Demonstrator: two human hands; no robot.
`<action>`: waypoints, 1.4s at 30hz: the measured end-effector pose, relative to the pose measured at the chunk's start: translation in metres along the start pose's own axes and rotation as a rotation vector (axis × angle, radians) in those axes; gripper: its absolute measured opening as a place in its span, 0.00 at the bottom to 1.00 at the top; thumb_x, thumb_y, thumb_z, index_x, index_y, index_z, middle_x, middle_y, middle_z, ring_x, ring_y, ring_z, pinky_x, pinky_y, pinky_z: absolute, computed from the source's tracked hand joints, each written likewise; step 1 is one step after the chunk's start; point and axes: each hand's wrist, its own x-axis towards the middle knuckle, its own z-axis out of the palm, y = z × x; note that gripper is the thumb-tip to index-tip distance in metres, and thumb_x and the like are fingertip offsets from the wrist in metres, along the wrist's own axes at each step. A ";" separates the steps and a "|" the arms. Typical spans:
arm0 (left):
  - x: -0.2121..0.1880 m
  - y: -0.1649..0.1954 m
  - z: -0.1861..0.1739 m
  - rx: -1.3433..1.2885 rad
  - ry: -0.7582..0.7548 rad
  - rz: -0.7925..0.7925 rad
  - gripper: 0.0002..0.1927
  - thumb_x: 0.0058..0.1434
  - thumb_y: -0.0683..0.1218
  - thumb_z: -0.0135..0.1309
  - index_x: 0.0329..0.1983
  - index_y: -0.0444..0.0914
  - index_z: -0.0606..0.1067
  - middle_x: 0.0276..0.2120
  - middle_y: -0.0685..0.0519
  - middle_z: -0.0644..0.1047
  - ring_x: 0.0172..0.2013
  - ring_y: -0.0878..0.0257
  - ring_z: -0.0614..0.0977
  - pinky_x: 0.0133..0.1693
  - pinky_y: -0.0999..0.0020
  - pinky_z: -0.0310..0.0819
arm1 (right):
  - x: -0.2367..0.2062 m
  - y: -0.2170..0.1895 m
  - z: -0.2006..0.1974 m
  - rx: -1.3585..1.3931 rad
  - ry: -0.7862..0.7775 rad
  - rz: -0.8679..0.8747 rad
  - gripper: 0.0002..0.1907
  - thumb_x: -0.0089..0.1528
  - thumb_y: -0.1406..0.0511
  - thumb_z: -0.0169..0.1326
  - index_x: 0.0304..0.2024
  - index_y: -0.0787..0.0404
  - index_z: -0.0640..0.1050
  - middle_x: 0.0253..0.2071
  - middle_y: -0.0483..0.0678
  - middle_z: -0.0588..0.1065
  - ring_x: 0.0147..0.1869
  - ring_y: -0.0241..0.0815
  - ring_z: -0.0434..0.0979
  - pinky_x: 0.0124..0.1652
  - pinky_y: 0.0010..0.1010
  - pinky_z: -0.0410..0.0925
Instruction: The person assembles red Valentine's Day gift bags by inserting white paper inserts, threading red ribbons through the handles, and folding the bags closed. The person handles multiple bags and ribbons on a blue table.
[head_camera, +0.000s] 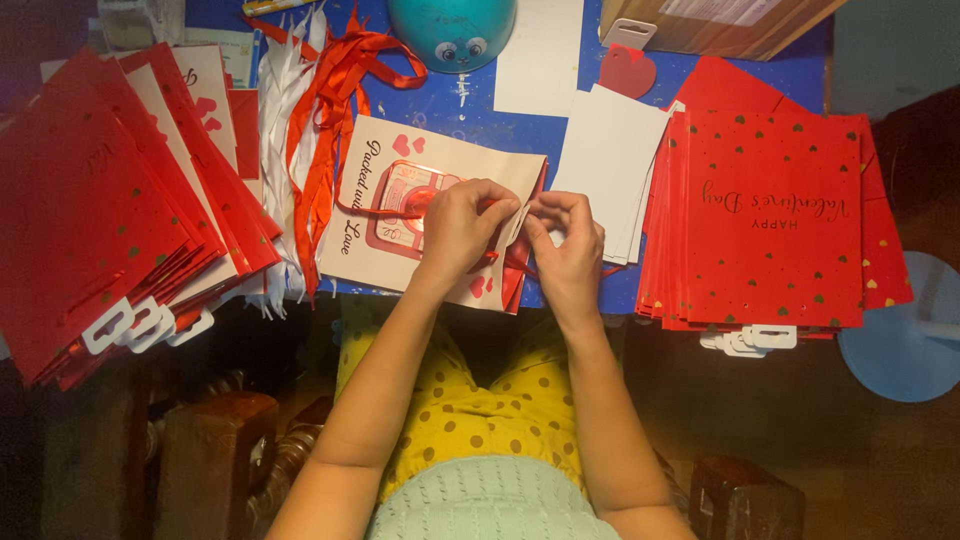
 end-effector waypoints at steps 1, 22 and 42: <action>0.000 -0.001 0.000 -0.020 -0.011 -0.032 0.09 0.60 0.48 0.61 0.36 0.38 0.84 0.28 0.51 0.84 0.27 0.64 0.85 0.31 0.69 0.76 | 0.000 0.000 0.000 -0.008 0.008 0.013 0.13 0.63 0.70 0.61 0.48 0.70 0.74 0.43 0.54 0.81 0.43 0.41 0.82 0.44 0.30 0.74; 0.016 -0.017 -0.007 -0.515 -0.272 -0.187 0.17 0.71 0.53 0.50 0.42 0.36 0.82 0.26 0.59 0.79 0.27 0.75 0.77 0.31 0.78 0.71 | 0.012 0.002 0.005 -0.493 0.009 -0.145 0.06 0.59 0.73 0.55 0.39 0.62 0.78 0.30 0.49 0.77 0.36 0.49 0.76 0.44 0.37 0.59; -0.026 0.015 -0.017 -0.030 -0.194 -0.060 0.26 0.56 0.52 0.63 0.53 0.34 0.74 0.30 0.50 0.77 0.29 0.61 0.78 0.32 0.68 0.71 | 0.025 0.038 -0.033 0.437 0.052 0.141 0.05 0.74 0.66 0.45 0.46 0.61 0.65 0.47 0.61 0.81 0.32 0.38 0.82 0.31 0.18 0.62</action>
